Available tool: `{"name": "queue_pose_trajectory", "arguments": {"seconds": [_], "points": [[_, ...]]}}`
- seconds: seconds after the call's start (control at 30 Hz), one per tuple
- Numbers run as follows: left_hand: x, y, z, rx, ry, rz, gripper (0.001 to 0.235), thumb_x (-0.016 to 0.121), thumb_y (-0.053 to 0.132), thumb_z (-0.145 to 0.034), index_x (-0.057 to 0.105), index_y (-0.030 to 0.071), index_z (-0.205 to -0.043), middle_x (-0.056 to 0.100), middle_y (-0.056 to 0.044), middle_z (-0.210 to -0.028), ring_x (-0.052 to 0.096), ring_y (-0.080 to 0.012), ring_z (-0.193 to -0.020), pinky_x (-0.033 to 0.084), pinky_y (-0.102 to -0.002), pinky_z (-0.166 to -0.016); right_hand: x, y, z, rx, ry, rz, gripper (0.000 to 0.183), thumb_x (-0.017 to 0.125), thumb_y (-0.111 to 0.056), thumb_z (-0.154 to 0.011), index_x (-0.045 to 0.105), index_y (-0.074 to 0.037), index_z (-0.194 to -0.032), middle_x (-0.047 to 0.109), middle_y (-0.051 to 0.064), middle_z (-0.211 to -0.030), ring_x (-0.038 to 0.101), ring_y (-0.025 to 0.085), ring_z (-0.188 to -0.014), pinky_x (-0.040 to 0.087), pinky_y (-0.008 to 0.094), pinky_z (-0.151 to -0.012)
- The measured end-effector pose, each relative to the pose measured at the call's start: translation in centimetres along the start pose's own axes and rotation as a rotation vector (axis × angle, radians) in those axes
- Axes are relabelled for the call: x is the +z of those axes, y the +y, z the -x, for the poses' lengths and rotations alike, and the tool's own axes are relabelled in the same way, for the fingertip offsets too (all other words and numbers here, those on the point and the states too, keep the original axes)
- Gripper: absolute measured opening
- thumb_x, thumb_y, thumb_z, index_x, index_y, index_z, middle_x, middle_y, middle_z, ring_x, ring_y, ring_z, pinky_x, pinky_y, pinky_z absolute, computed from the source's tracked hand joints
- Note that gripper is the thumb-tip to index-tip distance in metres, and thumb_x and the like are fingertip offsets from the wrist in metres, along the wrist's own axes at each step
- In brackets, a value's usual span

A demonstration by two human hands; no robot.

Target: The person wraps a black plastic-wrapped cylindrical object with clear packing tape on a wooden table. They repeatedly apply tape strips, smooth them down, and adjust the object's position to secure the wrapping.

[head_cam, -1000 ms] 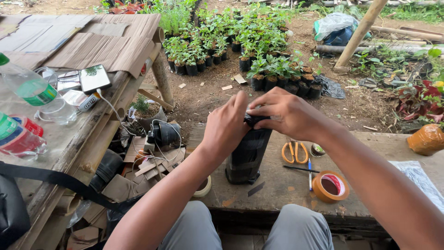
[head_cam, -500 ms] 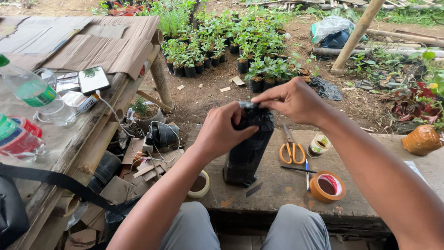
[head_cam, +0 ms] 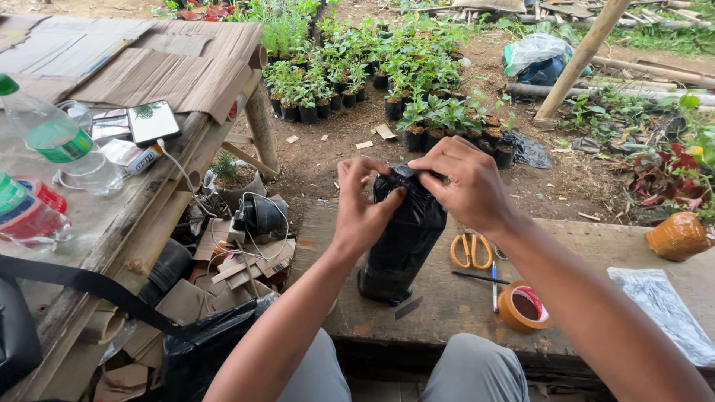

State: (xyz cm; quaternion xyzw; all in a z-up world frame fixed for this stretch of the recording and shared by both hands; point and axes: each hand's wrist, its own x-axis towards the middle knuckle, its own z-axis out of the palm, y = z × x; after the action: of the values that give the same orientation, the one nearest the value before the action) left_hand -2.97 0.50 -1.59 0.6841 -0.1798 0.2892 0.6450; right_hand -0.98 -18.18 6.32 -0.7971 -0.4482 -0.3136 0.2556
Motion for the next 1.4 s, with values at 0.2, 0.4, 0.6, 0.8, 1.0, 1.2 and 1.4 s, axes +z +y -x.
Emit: {"name": "queue_pose_trajectory", "arguments": {"seconds": [0.2, 0.4, 0.6, 0.8, 1.0, 1.2, 1.4], "points": [[-0.2, -2.2, -1.9, -0.43, -0.235, 0.491, 0.048, 0.072, -0.004, -0.081, 0.046, 0.007, -0.12, 0.064, -0.004, -0.114, 0.063, -0.0144, -0.11, 0.052, -0.026, -0.095, 1.2, 0.2, 1.8, -0.11, 0.154, 0.045, 0.024, 0.083, 0.001, -0.078, 0.077, -0.003, -0.1, 0.067, 0.007, -0.091, 0.065, 0.023, -0.083, 0.054, 0.035, -0.074], [0.7, -4.3, -2.0, -0.428, -0.203, 0.351, 0.033, 0.069, -0.009, -0.086, 0.056, 0.005, -0.113, 0.062, -0.005, -0.102, 0.06, -0.0114, -0.092, 0.049, -0.025, -0.081, 0.3, 0.2, 2.9, -0.155, 0.029, 0.034, 0.024, 0.082, -0.002, -0.08, 0.077, -0.006, -0.103, 0.07, 0.004, -0.09, 0.066, 0.021, -0.078, 0.055, 0.034, -0.069], [-0.1, -4.3, -1.8, -0.417, -0.304, 0.312, 0.028, 0.059, -0.011, -0.08, 0.071, 0.004, -0.1, 0.07, -0.011, -0.104, 0.064, -0.0178, -0.099, 0.05, -0.03, -0.09, -1.3, -2.3, 3.4, -0.172, -0.17, 0.142, 0.026, 0.078, -0.014, -0.082, 0.077, -0.008, -0.108, 0.072, 0.004, -0.097, 0.068, 0.025, -0.086, 0.054, 0.038, -0.075], [-4.2, 0.7, -2.6, 0.126, -0.528, -0.1, 0.033, 0.066, -0.002, -0.079, 0.073, 0.004, -0.111, 0.051, -0.016, -0.147, 0.043, -0.0316, -0.142, 0.029, -0.039, -0.119, -1.1, -3.7, 4.6, -0.169, -0.23, 0.303, 0.037, 0.074, -0.023, -0.083, 0.076, -0.01, -0.117, 0.073, 0.004, -0.11, 0.068, 0.021, -0.1, 0.044, 0.041, -0.093], [-3.8, 3.0, -1.2, 0.339, -0.639, -0.402, 0.056, 0.08, 0.02, -0.082, 0.064, 0.003, -0.132, 0.053, -0.017, -0.148, 0.046, -0.0362, -0.143, 0.036, -0.045, -0.12, -0.6, -2.4, 4.8, -0.231, -0.15, 0.331, 0.032, 0.07, -0.016, -0.089, 0.076, -0.012, -0.12, 0.075, 0.002, -0.115, 0.068, 0.017, -0.109, 0.043, 0.039, -0.1], [-1.6, -1.4, -4.3, 0.397, -0.662, -0.474, 0.048, 0.078, 0.022, -0.089, 0.066, 0.005, -0.133, 0.062, -0.017, -0.144, 0.052, -0.0348, -0.141, 0.039, -0.045, -0.12, 2.7, -5.1, 7.4, -0.122, 0.175, 0.412, 0.02, 0.073, -0.008, -0.089, 0.078, -0.013, -0.108, 0.074, 0.002, -0.108, 0.067, 0.025, -0.102, 0.045, 0.043, -0.09], [0.3, -1.7, -4.5, 0.367, -0.561, -0.641, 0.045, 0.077, 0.027, -0.085, 0.072, 0.009, -0.126, 0.065, -0.008, -0.14, 0.055, -0.0334, -0.127, 0.042, -0.043, -0.113, 17.2, -10.1, 12.1, 0.782, -0.434, -0.219, 0.04, 0.061, -0.036, -0.099, 0.066, 0.0, -0.115, 0.071, 0.023, -0.088, 0.068, 0.043, -0.082, 0.054, 0.053, -0.072]]}}
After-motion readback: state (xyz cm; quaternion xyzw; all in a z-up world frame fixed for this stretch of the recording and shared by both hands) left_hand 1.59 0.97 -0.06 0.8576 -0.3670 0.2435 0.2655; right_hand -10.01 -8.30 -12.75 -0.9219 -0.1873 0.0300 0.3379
